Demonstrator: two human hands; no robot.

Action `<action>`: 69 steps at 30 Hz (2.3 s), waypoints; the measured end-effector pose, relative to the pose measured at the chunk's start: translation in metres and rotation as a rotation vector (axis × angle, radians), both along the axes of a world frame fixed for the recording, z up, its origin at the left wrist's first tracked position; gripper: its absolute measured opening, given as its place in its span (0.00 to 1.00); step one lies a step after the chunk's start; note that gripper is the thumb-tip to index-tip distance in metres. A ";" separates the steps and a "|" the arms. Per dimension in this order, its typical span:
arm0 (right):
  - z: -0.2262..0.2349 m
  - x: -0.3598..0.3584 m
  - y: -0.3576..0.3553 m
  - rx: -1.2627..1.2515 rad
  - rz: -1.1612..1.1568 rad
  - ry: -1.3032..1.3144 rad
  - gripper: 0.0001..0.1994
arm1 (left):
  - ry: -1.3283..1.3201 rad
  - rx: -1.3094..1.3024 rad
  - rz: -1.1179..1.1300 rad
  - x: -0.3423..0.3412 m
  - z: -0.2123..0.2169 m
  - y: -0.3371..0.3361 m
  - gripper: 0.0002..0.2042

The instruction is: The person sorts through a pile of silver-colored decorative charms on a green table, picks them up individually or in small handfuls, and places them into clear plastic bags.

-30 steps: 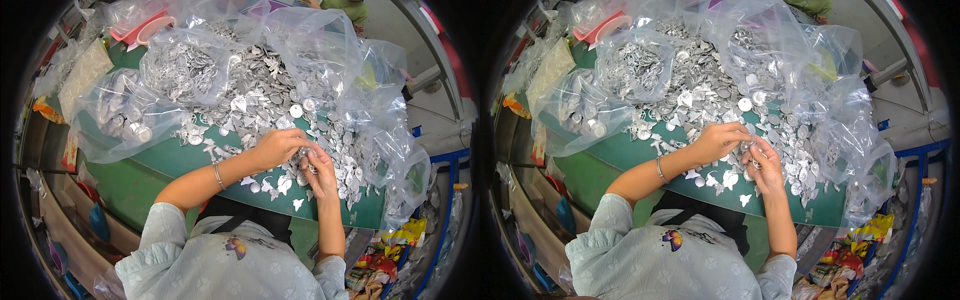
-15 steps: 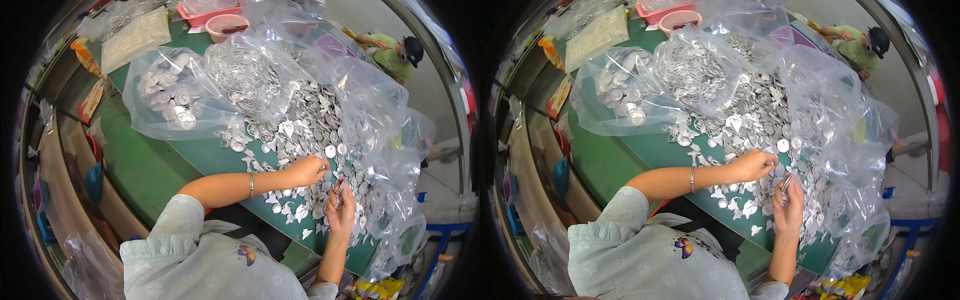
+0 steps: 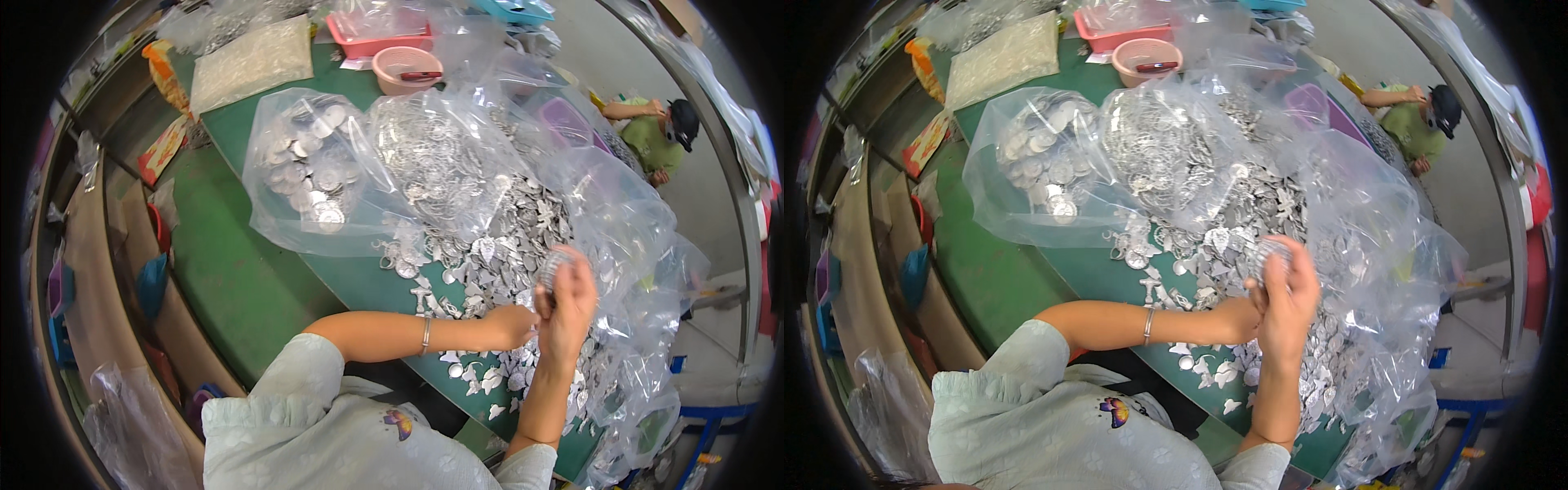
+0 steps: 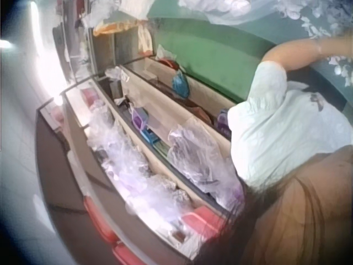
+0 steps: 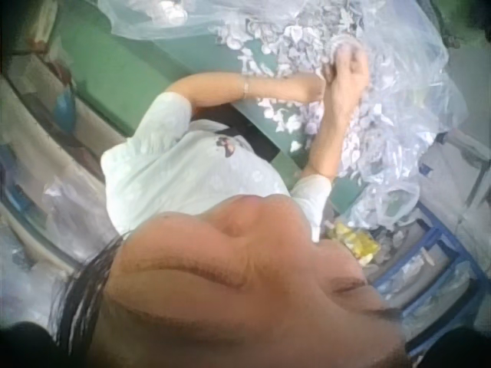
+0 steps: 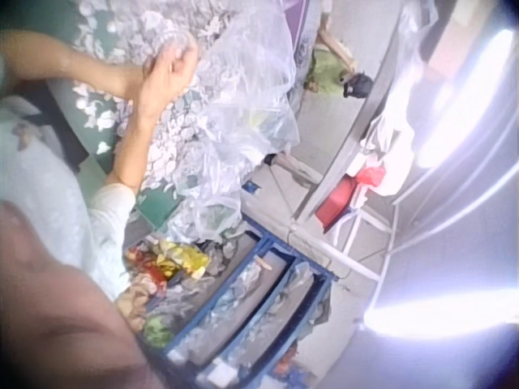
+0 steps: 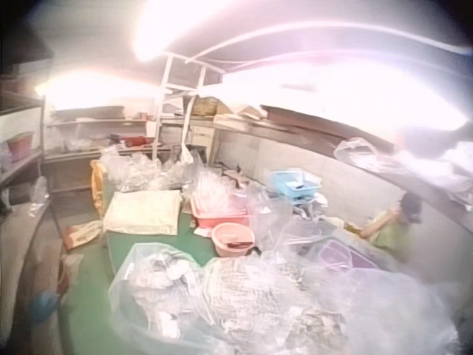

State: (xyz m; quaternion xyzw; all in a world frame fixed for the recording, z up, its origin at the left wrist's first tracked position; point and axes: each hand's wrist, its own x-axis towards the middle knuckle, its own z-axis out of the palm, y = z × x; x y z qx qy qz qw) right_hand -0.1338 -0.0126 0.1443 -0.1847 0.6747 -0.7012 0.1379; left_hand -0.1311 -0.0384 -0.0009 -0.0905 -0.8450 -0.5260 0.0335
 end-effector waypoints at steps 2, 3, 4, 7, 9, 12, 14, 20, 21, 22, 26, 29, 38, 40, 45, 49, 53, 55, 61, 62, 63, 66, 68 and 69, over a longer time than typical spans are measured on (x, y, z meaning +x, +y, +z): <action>-0.028 -0.015 -0.004 -0.093 0.278 -0.379 0.09 | -0.043 0.171 0.149 -0.003 -0.015 0.011 0.05; -0.035 -0.012 -0.006 -0.134 0.307 -0.516 0.09 | -0.054 0.189 0.162 -0.002 -0.016 0.012 0.05; -0.041 -0.007 -0.008 -0.172 0.334 -0.654 0.09 | -0.048 0.168 0.146 -0.001 -0.017 0.013 0.05; -0.061 0.004 -0.012 -0.206 0.313 -0.958 0.08 | -0.019 0.095 0.065 0.001 -0.013 0.012 0.05; -0.056 0.020 -0.026 -0.113 0.334 -0.947 0.08 | -0.006 0.076 0.061 0.000 -0.011 0.011 0.05; -0.055 0.047 -0.036 0.007 0.499 -0.985 0.09 | 0.021 0.043 0.023 -0.002 -0.005 0.007 0.05; -0.049 0.065 -0.038 0.117 0.638 -1.060 0.09 | 0.041 0.039 -0.066 0.000 0.004 -0.004 0.05; -0.026 0.076 -0.066 0.218 0.785 -1.017 0.11 | 0.091 0.037 -0.065 0.001 -0.002 -0.007 0.05; -0.018 0.073 -0.084 0.185 0.741 -0.877 0.11 | 0.092 0.035 -0.064 0.000 -0.004 -0.008 0.05; -0.012 0.070 -0.111 0.090 0.763 -0.717 0.11 | 0.085 0.038 -0.063 0.000 -0.006 -0.007 0.05; -0.016 0.048 -0.174 0.062 0.688 -0.472 0.21 | 0.073 0.068 -0.040 0.001 -0.012 -0.004 0.05; -0.010 0.051 -0.141 0.073 0.651 -0.304 0.22 | 0.082 0.116 -0.033 0.002 -0.015 -0.003 0.06; -0.052 0.013 0.063 -0.666 0.005 -0.974 0.20 | 0.065 0.525 -0.081 -0.029 -0.034 -0.003 0.06; -0.064 0.016 0.097 -0.765 -0.053 -0.953 0.23 | -0.250 0.639 -0.140 -0.033 -0.024 -0.010 0.09; -0.080 0.028 0.125 -0.757 -0.118 -0.911 0.26 | -0.512 0.913 -0.165 -0.027 0.005 -0.034 0.09; -0.103 0.024 0.141 -0.181 -0.220 -0.581 0.20 | -0.428 0.722 -0.171 -0.025 0.018 -0.038 0.10; -0.115 0.008 0.130 0.752 -0.231 0.491 0.14 | -0.540 0.916 -0.262 -0.028 0.012 -0.044 0.11; -0.118 0.015 0.114 1.124 -0.190 0.670 0.17 | -0.647 1.053 -0.218 -0.029 0.013 -0.042 0.11; -0.134 0.010 0.120 0.899 -0.308 0.632 0.09 | -0.718 1.132 -0.128 -0.031 0.013 -0.042 0.12; -0.127 0.008 0.128 0.834 -0.297 0.565 0.06 | -0.706 1.133 -0.106 -0.031 0.014 -0.045 0.12; -0.116 0.007 0.136 0.868 -0.339 0.399 0.06 | -0.705 1.139 -0.097 -0.030 0.013 -0.044 0.12; -0.108 0.002 0.170 0.818 -0.363 0.234 0.06 | -0.702 1.164 -0.099 -0.027 0.017 -0.042 0.10; -0.104 0.002 0.179 0.990 -0.375 0.382 0.08 | -0.701 1.183 -0.093 -0.025 0.019 -0.042 0.06; -0.102 0.005 0.176 1.045 -0.394 0.502 0.08 | -0.699 1.192 -0.140 -0.027 0.014 -0.043 0.10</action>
